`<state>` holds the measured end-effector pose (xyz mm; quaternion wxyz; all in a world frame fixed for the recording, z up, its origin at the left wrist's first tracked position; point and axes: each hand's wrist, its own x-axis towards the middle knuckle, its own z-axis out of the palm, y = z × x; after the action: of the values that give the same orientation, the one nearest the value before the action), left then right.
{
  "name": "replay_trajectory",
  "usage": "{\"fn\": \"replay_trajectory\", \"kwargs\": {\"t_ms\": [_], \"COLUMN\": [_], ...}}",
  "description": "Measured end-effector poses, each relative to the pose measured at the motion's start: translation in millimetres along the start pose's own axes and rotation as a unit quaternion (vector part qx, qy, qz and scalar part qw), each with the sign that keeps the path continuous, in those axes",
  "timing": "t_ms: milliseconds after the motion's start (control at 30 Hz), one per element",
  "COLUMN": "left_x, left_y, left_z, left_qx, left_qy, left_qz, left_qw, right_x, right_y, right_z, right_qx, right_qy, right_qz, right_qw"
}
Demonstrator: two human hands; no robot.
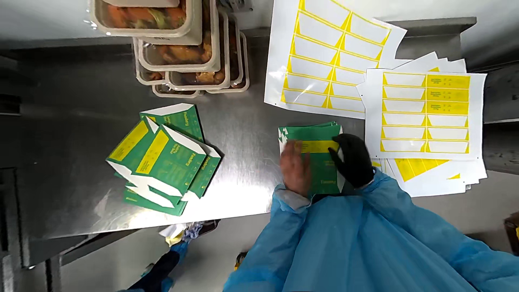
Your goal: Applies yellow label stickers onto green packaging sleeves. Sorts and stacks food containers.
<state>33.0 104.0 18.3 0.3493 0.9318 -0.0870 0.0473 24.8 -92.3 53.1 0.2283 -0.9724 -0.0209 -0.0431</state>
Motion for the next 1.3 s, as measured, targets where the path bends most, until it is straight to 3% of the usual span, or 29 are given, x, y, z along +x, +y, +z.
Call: {"fn": "replay_trajectory", "kwargs": {"t_ms": [67, 133, 267, 400, 467, 567, 733, 800, 867, 967, 1033, 1100, 1167, 1233, 1300], "left_x": [-8, -11, -14, -9, -11, -26, -33, -31, -35, -34, -27, -15, -6, 0, 9], "left_y": [-4, -10, -9, -2, -8, -11, 3, 7, 3, -20, -59, -108, -169, -216, -229], "left_z": [5, 7, 6, -8, -24, -39, -65, -87, -114, -163, -186, -197, -196, -196, -200], "left_qx": [0.069, 0.147, 0.19, 0.221, 0.183, 0.179, 0.196, 0.172, 0.104, 0.086, 0.143, 0.213, 0.255, 0.267, 0.256], "left_qy": [-0.12, -0.181, -0.154, -0.087, -0.104, -0.268, -0.421, -0.391, -0.202, 0.022, 0.094, 0.088, 0.058, -0.022, -0.139], "left_qz": [0.089, 0.101, 0.05, -0.045, 0.021, 0.148, 0.183, 0.216, 0.261, 0.193, 0.105, 0.033, -0.025, -0.081, -0.143], "left_qw": [0.986, 0.967, 0.968, 0.97, 0.977, 0.935, 0.866, 0.878, 0.938, 0.977, 0.98, 0.972, 0.965, 0.96, 0.946], "right_x": [-12, -24, -38, -52, -62, -75, -77, -82, -89, -97, -100, -101, -104, -106, -105], "right_y": [-3, 8, 28, 41, 51, 68, 88, 99, 112, 140, 151, 160, 169, 175, 178], "right_z": [11, 27, 23, 5, -12, -28, -38, -41, -45, -60, -68, -68, -63, -59, -58], "right_qx": [-0.022, -0.047, -0.088, -0.131, -0.114, -0.067, -0.034, -0.035, -0.051, -0.078, -0.091, -0.101, -0.1, -0.097, -0.102], "right_qy": [-0.064, -0.125, -0.129, -0.023, 0.026, 0.046, 0.02, 0.037, 0.04, 0.006, -0.071, -0.138, -0.155, -0.14, -0.138], "right_qz": [-0.113, -0.123, -0.074, -0.043, -0.031, 0.011, 0.072, 0.077, 0.089, 0.107, 0.12, 0.118, 0.109, 0.091, 0.063], "right_qw": [0.991, 0.983, 0.985, 0.99, 0.993, 0.997, 0.997, 0.996, 0.994, 0.991, 0.986, 0.978, 0.977, 0.981, 0.983]}}
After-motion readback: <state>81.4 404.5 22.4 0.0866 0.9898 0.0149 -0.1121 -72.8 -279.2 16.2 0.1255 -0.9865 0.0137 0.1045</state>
